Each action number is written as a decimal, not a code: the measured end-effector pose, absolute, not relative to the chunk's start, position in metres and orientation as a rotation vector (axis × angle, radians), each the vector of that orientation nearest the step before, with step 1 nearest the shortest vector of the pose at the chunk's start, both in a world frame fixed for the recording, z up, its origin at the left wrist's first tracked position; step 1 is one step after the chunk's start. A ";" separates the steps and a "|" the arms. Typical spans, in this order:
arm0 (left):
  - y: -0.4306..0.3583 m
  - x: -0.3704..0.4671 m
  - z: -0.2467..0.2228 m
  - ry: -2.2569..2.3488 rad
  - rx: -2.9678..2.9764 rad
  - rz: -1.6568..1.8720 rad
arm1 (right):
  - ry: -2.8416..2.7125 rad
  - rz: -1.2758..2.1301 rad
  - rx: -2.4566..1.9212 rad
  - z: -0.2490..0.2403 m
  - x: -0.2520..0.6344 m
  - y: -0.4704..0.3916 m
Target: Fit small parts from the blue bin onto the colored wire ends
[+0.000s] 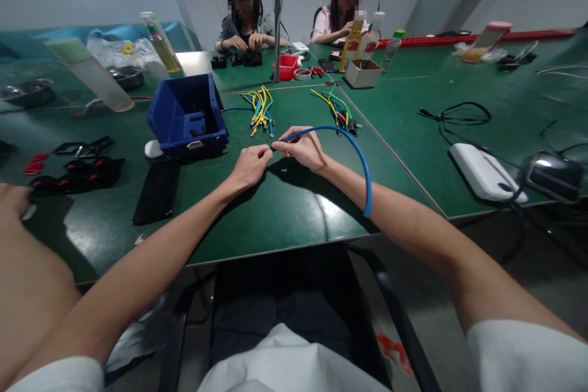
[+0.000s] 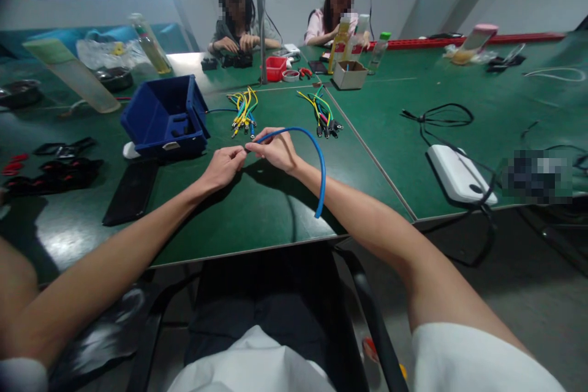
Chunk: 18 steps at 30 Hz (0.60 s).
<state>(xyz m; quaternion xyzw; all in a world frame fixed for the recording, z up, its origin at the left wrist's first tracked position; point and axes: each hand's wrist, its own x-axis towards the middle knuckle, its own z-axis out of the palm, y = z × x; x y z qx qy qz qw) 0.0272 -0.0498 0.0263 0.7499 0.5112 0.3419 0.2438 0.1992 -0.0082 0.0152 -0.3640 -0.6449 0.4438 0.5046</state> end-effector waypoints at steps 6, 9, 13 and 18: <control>-0.052 0.031 0.028 1.475 1.968 0.921 | -1.554 0.949 -0.981 0.021 0.196 -0.017; -0.054 0.031 0.027 1.482 1.961 0.993 | -1.557 1.007 -0.923 0.024 0.196 -0.017; -0.054 0.030 0.024 1.353 1.932 1.040 | -1.546 1.185 -0.891 0.026 0.200 -0.012; -0.049 0.027 0.022 1.176 1.797 1.013 | -1.495 1.269 -0.889 0.024 0.197 -0.012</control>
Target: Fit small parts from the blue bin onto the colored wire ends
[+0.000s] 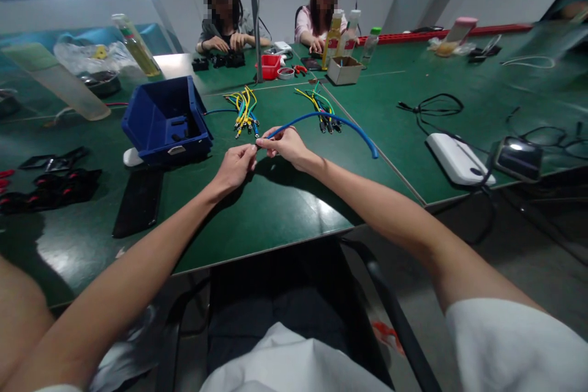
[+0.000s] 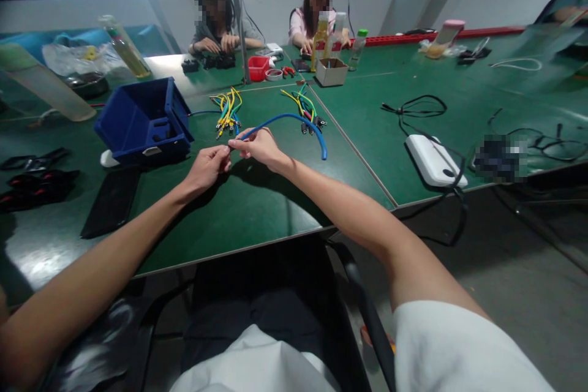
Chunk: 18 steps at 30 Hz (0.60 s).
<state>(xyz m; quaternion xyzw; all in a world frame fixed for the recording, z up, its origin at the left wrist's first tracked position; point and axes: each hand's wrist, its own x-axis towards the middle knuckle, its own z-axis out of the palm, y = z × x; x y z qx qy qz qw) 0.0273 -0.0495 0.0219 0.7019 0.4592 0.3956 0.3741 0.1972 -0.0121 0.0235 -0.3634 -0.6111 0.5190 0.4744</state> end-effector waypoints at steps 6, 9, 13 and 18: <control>-0.053 0.034 0.025 1.077 1.554 1.046 | -1.469 1.066 -0.902 0.023 0.185 -0.027; -0.059 0.041 0.028 0.992 1.364 0.997 | -1.514 0.933 -0.940 0.030 0.187 -0.034; -0.065 0.048 0.030 0.913 1.228 0.928 | -1.552 0.854 -1.011 0.033 0.192 -0.033; -0.065 0.047 0.026 0.982 1.298 0.956 | -1.619 0.873 -1.027 0.029 0.193 -0.026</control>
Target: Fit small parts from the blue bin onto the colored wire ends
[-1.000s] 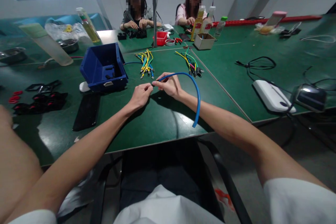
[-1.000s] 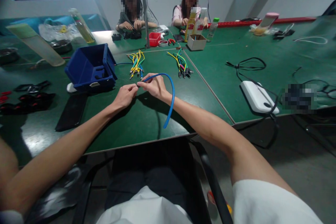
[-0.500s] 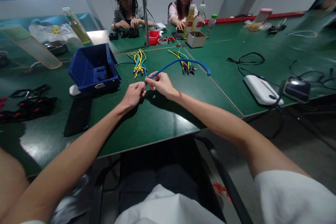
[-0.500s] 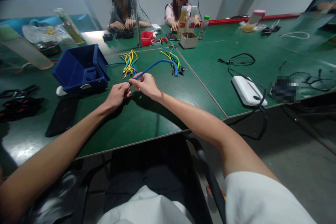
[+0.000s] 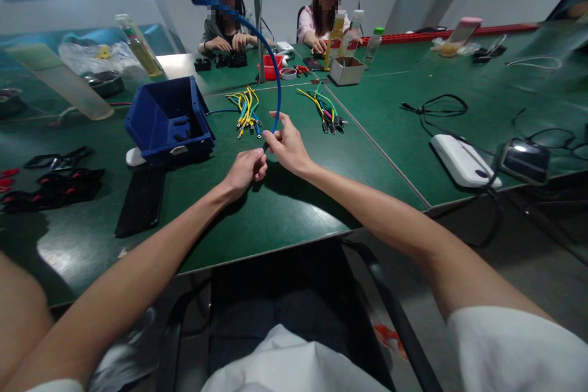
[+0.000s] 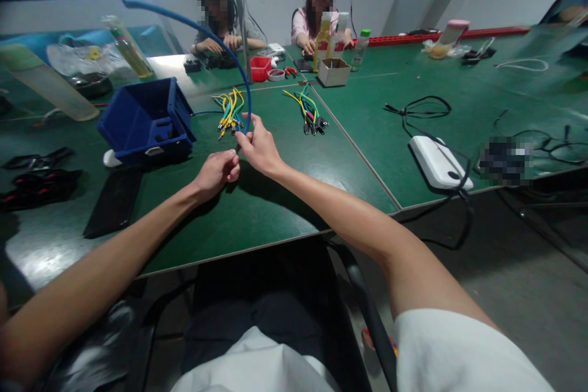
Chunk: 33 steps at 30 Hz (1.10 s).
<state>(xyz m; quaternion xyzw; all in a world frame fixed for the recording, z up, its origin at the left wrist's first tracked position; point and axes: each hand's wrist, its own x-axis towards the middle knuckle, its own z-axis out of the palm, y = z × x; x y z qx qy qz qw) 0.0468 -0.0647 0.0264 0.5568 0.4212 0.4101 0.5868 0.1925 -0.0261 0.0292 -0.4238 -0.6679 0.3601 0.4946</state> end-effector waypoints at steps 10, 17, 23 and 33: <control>-0.066 0.047 0.026 0.945 1.281 0.959 | -1.763 0.632 -1.001 0.047 0.196 -0.038; -0.066 0.047 0.026 1.023 1.384 0.906 | -1.714 0.653 -1.056 0.042 0.196 -0.032; -0.076 0.044 0.034 1.404 2.036 1.110 | -1.639 0.683 -1.104 0.040 0.201 -0.021; -0.053 0.000 0.056 2.116 2.019 1.526 | -1.684 0.416 -1.167 0.036 0.226 0.002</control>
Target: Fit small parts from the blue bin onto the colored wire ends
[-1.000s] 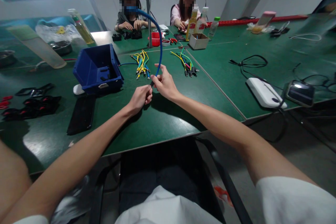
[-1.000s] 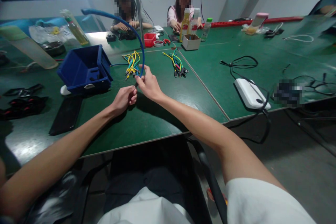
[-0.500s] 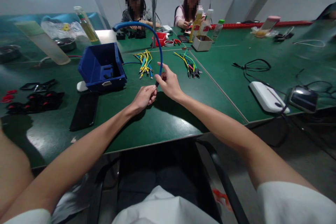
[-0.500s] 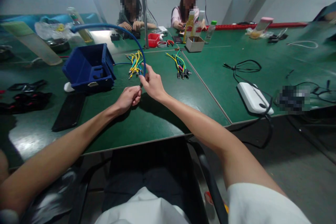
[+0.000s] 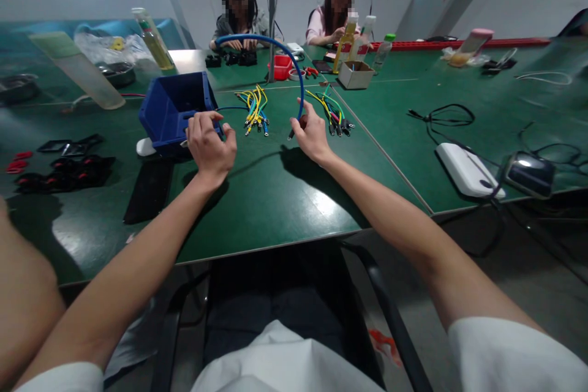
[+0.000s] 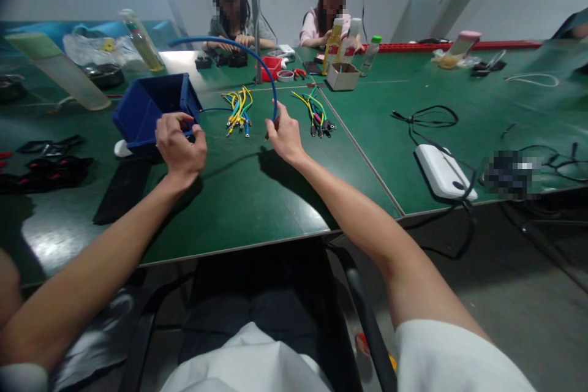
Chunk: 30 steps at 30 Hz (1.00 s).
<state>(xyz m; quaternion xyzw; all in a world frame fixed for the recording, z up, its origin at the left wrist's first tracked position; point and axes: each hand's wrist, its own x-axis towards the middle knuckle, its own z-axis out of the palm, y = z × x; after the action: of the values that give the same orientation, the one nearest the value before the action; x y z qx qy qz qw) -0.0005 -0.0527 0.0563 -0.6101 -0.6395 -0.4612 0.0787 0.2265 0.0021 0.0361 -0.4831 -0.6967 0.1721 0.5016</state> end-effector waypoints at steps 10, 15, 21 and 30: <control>-0.017 -0.044 0.043 -2.170 -1.805 -0.955 | -1.718 0.229 -1.297 0.016 0.251 0.036; -0.019 -0.044 0.049 -2.237 -1.884 -0.462 | -1.679 0.129 -1.473 0.014 0.257 0.042; -0.023 -0.042 0.055 -2.237 -1.905 -0.267 | -1.653 0.043 -1.603 0.018 0.266 0.046; -0.022 -0.040 0.055 -2.245 -1.884 -0.271 | -1.641 0.027 -1.795 0.024 0.276 0.046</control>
<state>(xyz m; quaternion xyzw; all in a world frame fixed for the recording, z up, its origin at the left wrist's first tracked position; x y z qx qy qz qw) -0.0400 -0.0225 0.0553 -0.6370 -0.7590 -0.0916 0.0991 0.2761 0.0464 0.0241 -0.6921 -0.6327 0.0104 0.3473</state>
